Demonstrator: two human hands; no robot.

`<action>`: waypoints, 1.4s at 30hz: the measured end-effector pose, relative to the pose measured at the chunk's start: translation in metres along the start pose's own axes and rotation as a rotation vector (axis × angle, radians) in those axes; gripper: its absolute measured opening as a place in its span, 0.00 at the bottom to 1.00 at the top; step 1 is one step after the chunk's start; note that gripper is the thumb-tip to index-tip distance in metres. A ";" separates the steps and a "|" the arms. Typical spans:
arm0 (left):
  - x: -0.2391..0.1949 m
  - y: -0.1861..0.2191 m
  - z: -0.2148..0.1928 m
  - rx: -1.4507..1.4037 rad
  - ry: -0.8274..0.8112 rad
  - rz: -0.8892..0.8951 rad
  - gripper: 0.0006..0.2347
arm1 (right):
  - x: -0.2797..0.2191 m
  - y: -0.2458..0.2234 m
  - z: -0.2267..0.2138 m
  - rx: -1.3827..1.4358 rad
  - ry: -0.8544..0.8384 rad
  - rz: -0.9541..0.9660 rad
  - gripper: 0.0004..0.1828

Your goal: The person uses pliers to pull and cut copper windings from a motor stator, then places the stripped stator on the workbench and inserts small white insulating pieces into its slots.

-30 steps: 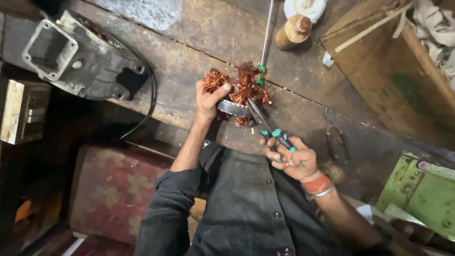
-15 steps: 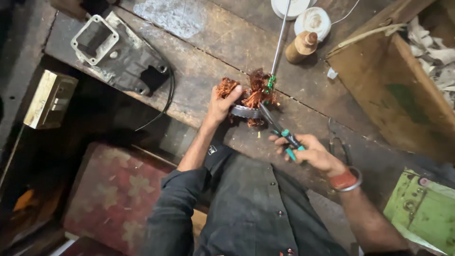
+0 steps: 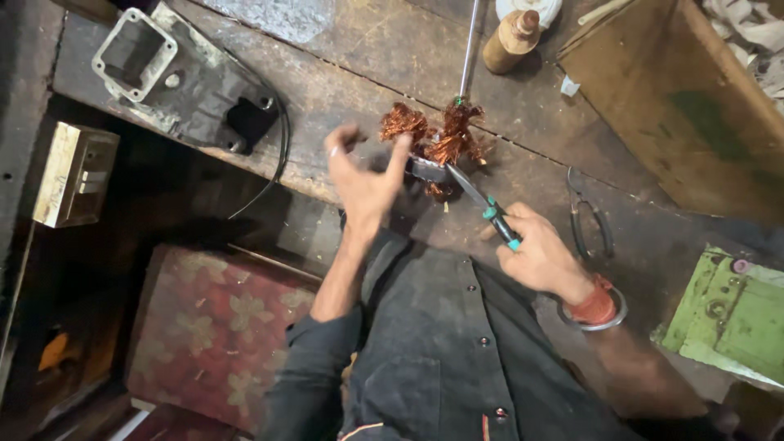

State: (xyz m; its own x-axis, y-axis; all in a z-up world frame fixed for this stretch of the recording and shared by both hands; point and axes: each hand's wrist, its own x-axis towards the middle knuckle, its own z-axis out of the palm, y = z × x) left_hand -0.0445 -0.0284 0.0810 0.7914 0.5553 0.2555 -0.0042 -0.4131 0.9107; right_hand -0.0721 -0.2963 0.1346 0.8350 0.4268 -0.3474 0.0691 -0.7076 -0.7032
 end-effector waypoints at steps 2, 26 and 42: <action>-0.012 0.005 -0.023 0.000 -0.003 0.356 0.22 | -0.006 -0.004 0.004 -0.004 0.059 -0.040 0.16; 0.027 -0.021 0.020 0.085 -0.409 0.550 0.15 | 0.020 -0.023 0.002 0.104 -0.167 -0.052 0.05; 0.007 -0.051 0.036 -0.284 -0.125 0.243 0.10 | 0.013 0.005 0.061 1.816 -0.429 0.295 0.13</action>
State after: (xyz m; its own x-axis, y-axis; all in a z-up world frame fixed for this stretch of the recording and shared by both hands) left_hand -0.0171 -0.0294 0.0248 0.8151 0.3663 0.4488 -0.3552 -0.2960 0.8867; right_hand -0.0943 -0.2603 0.0884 0.5168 0.7147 -0.4713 -0.8531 0.4759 -0.2137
